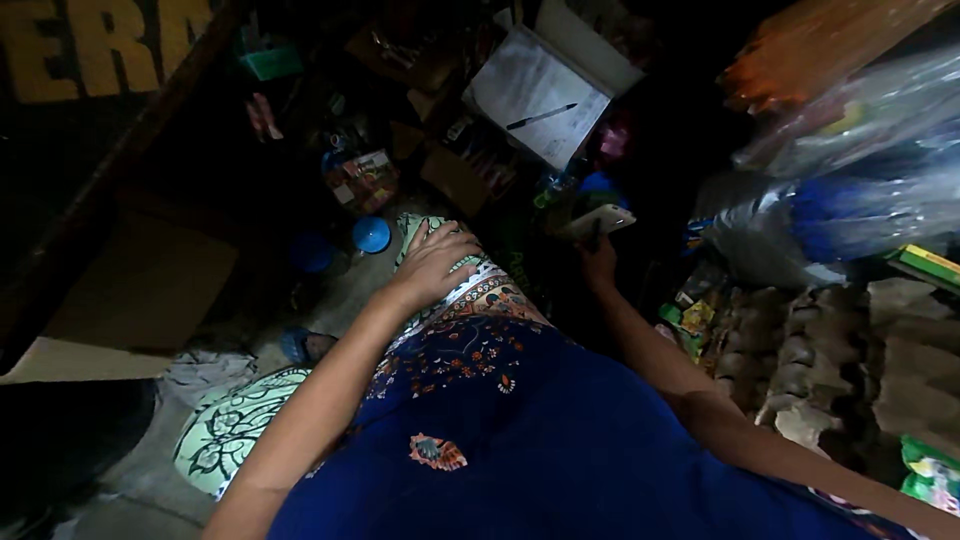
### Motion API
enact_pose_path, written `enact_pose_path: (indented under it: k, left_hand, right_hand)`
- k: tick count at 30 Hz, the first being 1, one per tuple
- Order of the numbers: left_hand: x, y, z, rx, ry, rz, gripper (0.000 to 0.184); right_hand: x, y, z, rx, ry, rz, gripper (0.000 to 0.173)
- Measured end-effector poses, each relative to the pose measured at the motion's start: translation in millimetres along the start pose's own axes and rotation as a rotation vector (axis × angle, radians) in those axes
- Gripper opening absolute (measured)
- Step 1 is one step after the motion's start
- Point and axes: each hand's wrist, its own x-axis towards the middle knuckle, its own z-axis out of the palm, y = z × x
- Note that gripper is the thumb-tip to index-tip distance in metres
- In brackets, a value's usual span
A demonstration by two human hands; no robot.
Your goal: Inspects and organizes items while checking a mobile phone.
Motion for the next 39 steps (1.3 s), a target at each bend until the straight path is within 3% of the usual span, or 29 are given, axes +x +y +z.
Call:
enact_pose_path:
  k: [5, 10, 18, 24, 27, 29, 34, 37, 38, 39]
  left_hand:
    - [-3, -1, 0, 0.010, 0.008, -0.013, 0.041]
    - [-10, 0, -1, -0.004, 0.049, -0.003, 0.040]
    - [-19, -8, 0, -0.046, 0.115, 0.036, 0.036]
    - [-20, -14, 3, -0.046, 0.163, 0.082, 0.035]
    - [-19, -15, 4, -0.053, 0.165, 0.093, 0.036]
    - [-18, -16, 5, -0.054, 0.167, 0.100, 0.036]
    - [-18, -15, 6, -0.057, 0.183, 0.119, 0.035]
    - [-19, -14, 6, -0.057, 0.167, 0.097, 0.035]
    - [-20, -14, 6, -0.053, 0.166, 0.091, 0.036]
    - [-20, -15, 6, -0.052, 0.173, 0.091, 0.036]
  right_hand:
    - [-1, 28, 24, 0.029, -0.104, 0.179, 0.043]
    - [6, 39, 40, 0.117, -0.016, 0.318, 0.048]
    - [20, 27, 56, 0.146, 0.113, 0.420, 0.057]
    - [19, 24, 63, 0.142, 0.128, 0.402, 0.049]
    - [15, 18, 61, 0.168, 0.147, 0.416, 0.053]
    - [21, 28, 64, 0.108, 0.138, 0.426, 0.056]
    - [43, 39, 72, -0.384, -0.144, 0.334, 0.052]
    - [32, 16, 79, 0.017, 0.044, 0.325, 0.049]
    - [21, -10, 71, 0.145, 0.076, 0.405, 0.050]
    - [12, -45, 49, 0.235, -0.024, 0.586, 0.052]
